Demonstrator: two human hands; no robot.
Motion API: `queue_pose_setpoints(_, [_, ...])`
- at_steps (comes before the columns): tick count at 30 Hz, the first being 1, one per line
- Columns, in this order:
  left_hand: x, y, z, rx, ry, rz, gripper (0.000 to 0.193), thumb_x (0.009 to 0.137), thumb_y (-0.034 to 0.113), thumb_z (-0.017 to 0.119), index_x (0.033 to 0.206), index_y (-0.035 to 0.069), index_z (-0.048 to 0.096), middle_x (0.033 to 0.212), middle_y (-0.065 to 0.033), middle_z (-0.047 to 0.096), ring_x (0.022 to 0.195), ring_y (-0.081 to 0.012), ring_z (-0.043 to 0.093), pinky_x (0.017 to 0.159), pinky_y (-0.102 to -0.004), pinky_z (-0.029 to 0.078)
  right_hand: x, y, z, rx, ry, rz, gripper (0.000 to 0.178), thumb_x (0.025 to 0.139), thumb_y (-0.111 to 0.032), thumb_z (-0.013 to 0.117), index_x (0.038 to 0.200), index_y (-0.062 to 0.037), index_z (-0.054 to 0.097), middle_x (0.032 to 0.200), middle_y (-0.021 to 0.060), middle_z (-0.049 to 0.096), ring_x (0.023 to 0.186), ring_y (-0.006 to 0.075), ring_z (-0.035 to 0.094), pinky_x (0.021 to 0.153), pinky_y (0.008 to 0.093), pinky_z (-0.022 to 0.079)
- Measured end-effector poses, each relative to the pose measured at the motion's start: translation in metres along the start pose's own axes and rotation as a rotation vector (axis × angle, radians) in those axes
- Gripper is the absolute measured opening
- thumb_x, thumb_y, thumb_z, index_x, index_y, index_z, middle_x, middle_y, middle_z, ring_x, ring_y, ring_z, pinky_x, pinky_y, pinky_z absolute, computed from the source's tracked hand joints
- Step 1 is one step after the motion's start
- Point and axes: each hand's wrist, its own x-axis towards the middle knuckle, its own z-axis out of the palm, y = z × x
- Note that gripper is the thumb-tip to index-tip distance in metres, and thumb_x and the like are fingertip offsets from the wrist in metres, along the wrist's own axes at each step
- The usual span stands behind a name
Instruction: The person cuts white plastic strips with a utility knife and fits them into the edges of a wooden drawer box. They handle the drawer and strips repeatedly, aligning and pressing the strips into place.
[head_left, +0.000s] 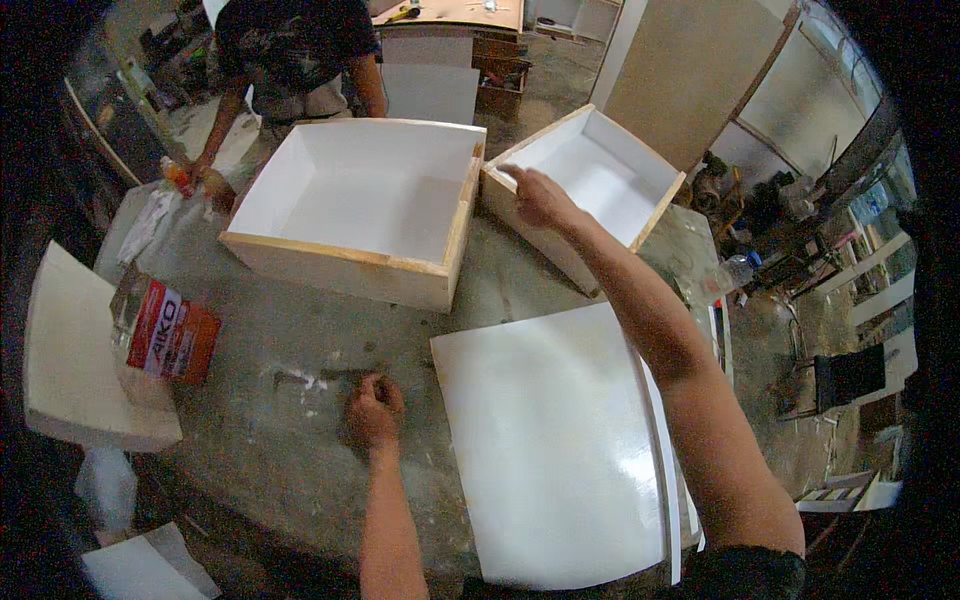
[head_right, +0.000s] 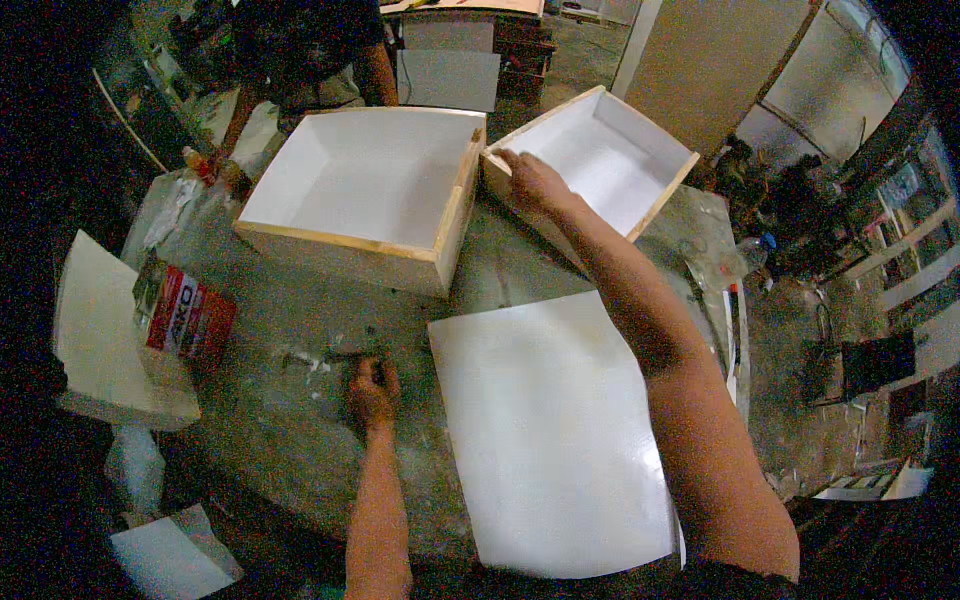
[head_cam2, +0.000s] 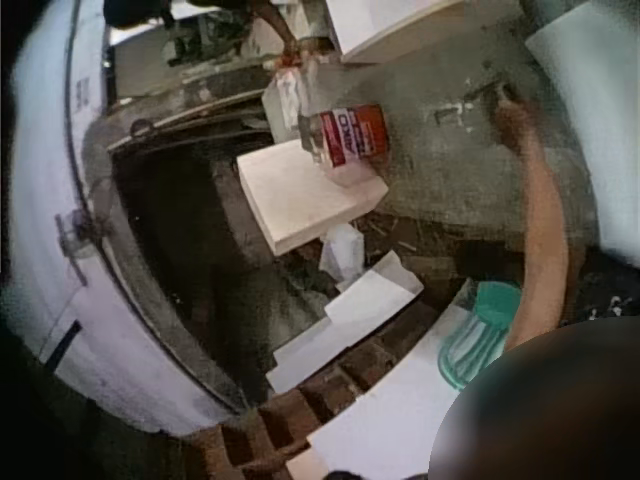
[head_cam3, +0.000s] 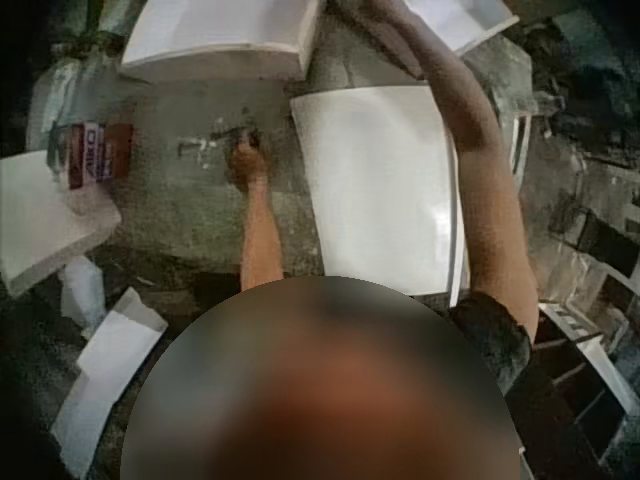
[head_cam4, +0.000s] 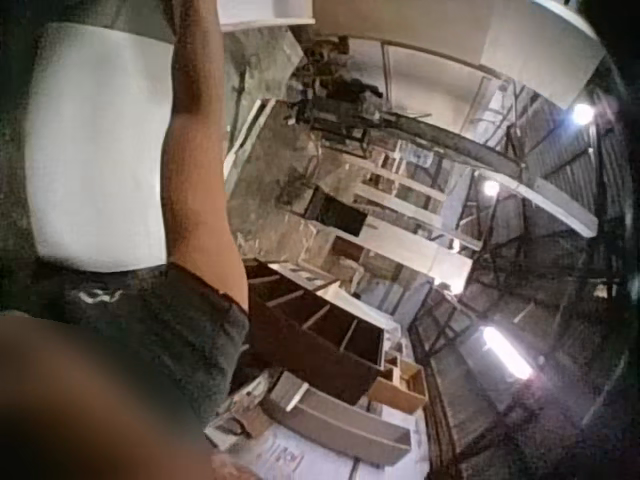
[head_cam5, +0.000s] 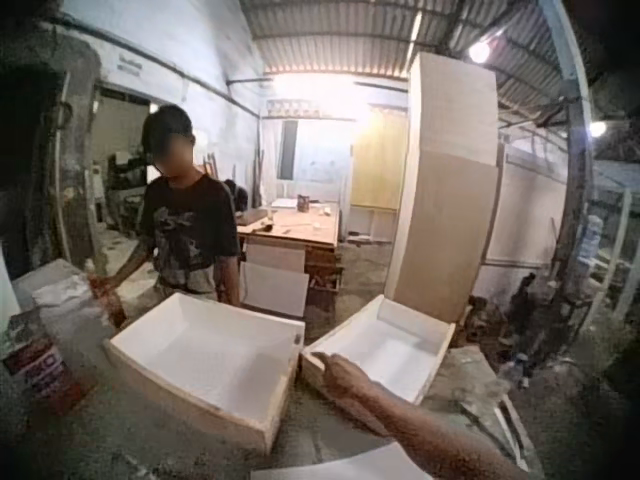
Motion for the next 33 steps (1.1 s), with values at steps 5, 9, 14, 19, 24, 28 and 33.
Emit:
queue_pose_setpoints(5, [-0.001, 0.005, -0.006, 0.072, -0.137, -0.100, 0.046, 0.091, 0.046, 0.059, 0.118, 0.010, 0.065, 0.095, -0.0190, 0.072, 0.088, -0.0405, 0.068, 0.077, -0.0506, 0.054, 0.066, 0.005, -0.003, -0.250, -0.033, 0.025, 0.071, 0.078, 0.005, 0.050, 0.145, -0.0190, 0.044, 0.114, 0.0216, 0.065, 0.107, 0.0399, 0.063, 0.088, 0.0484, 0.053])
queue_pose_setpoints(9, [-0.001, 0.003, -0.008, 0.062, -0.173, -0.083, 0.050, 0.091, 0.049, 0.058, 0.120, 0.008, 0.063, 0.100, -0.0215, 0.071, 0.089, -0.0411, 0.067, 0.078, -0.0520, 0.054, 0.072, 0.000, -0.009, -0.283, -0.080, -0.004, 0.077, 0.078, 0.006, 0.049, 0.148, -0.0236, 0.041, 0.117, 0.0211, 0.065, 0.110, 0.0392, 0.063, 0.089, 0.0481, 0.053])
queue_pose_setpoints(14, [-0.002, 0.003, -0.009, 0.112, -0.257, -0.133, 0.048, 0.092, 0.044, 0.059, 0.122, 0.007, 0.063, 0.102, -0.0221, 0.070, 0.094, -0.0407, 0.067, 0.082, -0.0516, 0.053, 0.077, -0.008, -0.021, -0.328, -0.153, 0.069, 0.079, 0.076, 0.008, 0.048, 0.148, -0.0234, 0.042, 0.110, 0.0212, 0.068, 0.100, 0.0383, 0.066, 0.081, 0.0487, 0.054])
queue_pose_setpoints(19, [-0.002, 0.008, -0.016, 0.063, -0.230, -0.096, 0.044, 0.092, 0.041, 0.060, 0.123, 0.010, 0.063, 0.103, -0.0208, 0.071, 0.097, -0.0408, 0.066, 0.086, -0.0509, 0.052, 0.085, -0.010, -0.024, -0.308, -0.130, 0.007, 0.074, 0.074, 0.006, 0.059, 0.143, -0.0190, 0.049, 0.127, 0.0161, 0.065, 0.112, 0.0344, 0.065, 0.089, 0.0415, 0.056])
queue_pose_setpoints(24, [-0.001, 0.015, -0.021, 0.111, -0.238, -0.166, 0.039, 0.090, 0.040, 0.061, 0.120, 0.014, 0.064, 0.107, -0.0173, 0.070, 0.096, -0.0401, 0.067, 0.088, -0.0503, 0.052, 0.083, -0.012, -0.026, -0.441, -0.154, -0.007, 0.079, 0.076, 0.009, 0.047, 0.144, -0.0305, 0.050, 0.118, 0.0148, 0.069, 0.102, 0.0347, 0.068, 0.081, 0.0451, 0.056])
queue_pose_setpoints(28, [-0.003, 0.010, -0.015, 0.153, -0.256, -0.137, 0.037, 0.089, 0.039, 0.062, 0.117, 0.015, 0.064, 0.105, -0.0151, 0.070, 0.096, -0.0383, 0.067, 0.085, -0.0501, 0.054, 0.087, -0.015, -0.030, -0.510, -0.221, 0.003, 0.079, 0.076, 0.006, 0.050, 0.143, -0.0345, 0.050, 0.120, 0.0083, 0.070, 0.102, 0.0317, 0.068, 0.080, 0.0434, 0.057])
queue_pose_setpoints(33, [-0.006, -0.002, 0.000, 0.112, -0.233, -0.135, 0.038, 0.088, 0.040, 0.062, 0.116, 0.014, 0.062, 0.101, -0.0164, 0.070, 0.095, -0.0383, 0.067, 0.082, -0.0506, 0.054, 0.091, -0.016, -0.025, -0.543, -0.189, 0.024, 0.079, 0.076, 0.005, 0.052, 0.143, -0.0369, 0.050, 0.117, 0.0111, 0.071, 0.100, 0.0314, 0.069, 0.079, 0.0427, 0.057])
